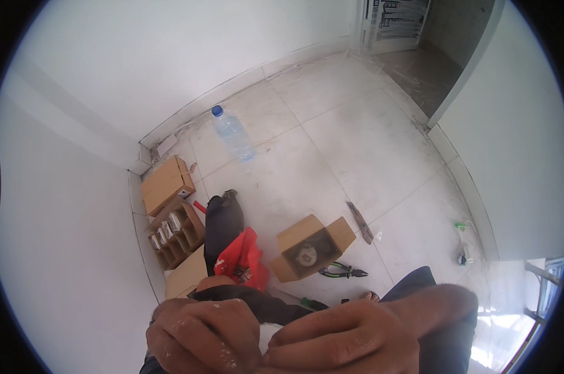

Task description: The person strips and prepares electrical wires in wall boxes, then unpacks and handles new electrical outlet components. The person uses a screwdriver and utility knife to manipulate wires and tools, and later uses pliers to cut wires.

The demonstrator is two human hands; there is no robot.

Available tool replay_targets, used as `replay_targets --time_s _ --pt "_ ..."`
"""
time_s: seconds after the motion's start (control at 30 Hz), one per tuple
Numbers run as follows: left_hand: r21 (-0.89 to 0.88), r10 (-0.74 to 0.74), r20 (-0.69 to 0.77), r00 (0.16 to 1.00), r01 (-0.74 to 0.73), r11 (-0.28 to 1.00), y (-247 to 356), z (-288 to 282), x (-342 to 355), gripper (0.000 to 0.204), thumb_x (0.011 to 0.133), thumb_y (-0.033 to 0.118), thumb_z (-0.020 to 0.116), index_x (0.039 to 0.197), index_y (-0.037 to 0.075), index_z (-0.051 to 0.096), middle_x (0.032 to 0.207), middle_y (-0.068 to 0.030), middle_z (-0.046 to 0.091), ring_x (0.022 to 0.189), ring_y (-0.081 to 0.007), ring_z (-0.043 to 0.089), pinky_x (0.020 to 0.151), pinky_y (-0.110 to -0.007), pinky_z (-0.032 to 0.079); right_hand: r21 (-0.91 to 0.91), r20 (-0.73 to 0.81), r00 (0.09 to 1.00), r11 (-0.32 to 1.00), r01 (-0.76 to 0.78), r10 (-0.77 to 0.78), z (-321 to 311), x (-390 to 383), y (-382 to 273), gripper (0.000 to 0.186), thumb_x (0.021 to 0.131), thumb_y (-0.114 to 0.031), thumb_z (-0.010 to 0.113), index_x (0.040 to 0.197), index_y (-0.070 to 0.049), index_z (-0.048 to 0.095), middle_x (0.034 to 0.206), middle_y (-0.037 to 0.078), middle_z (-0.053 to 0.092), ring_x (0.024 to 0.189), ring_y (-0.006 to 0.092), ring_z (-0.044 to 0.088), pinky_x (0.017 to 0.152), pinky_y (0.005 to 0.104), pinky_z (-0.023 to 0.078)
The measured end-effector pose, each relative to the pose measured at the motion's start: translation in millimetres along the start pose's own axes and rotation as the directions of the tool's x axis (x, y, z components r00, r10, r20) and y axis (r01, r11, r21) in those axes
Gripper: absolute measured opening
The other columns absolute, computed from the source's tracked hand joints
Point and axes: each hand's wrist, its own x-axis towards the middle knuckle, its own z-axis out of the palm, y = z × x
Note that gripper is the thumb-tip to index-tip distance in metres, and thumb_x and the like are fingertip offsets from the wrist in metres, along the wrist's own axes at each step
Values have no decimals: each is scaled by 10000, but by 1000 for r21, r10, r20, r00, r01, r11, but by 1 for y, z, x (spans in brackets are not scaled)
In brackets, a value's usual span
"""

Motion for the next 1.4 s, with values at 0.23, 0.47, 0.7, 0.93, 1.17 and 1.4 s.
replay_targets --time_s 0.23,0.47,0.7,0.93,1.17,1.4 --pt "-202 -34 192 981 73 977 -21 -17 38 168 972 201 648 968 43 591 943 -121 621 803 -278 679 613 -436 576 -199 -13 985 965 -170 171 6 14 -22 83 815 -74 703 747 -71 655 764 60 681 716 230 701 698 354 652" --pt "-457 -299 -19 954 258 851 -33 -48 55 310 1097 313 368 1018 28 460 1038 -102 457 991 -324 675 807 -500 661 -173 74 924 918 -358 374 -3 6 -35 106 792 -88 740 749 -36 659 770 91 697 705 248 702 642 349 626" --pt "-514 -356 -121 927 248 821 -47 -62 59 310 1088 344 412 1062 50 510 1013 -63 476 984 -265 669 760 -463 662 165 375 923 973 -161 89 -27 2 5 90 850 -2 696 935 27 692 928 187 698 846 273 707 698 345 587" --pt "82 -87 -102 991 95 992 -72 -84 60 218 1053 165 497 1013 -28 590 958 -117 566 856 -258 712 758 -400 627 -3 48 709 710 -704 704 -38 -6 27 213 908 -105 737 1044 54 700 909 139 700 750 195 670 620 291 530" --pt "363 -151 -61 987 163 917 -98 -92 55 202 1040 147 524 1025 -30 619 970 -94 591 832 -210 700 735 -347 583 -300 174 543 569 -765 822 -40 -35 75 120 921 -114 715 1025 -55 726 921 82 695 719 158 658 635 288 523" --pt "134 -453 -212 866 485 864 -127 -101 58 215 1066 204 518 1070 22 631 1028 -75 666 937 -153 688 760 -328 592 -315 -35 524 488 -814 851 -47 -58 97 138 937 -116 688 1001 4 709 796 77 684 695 122 668 626 293 540"
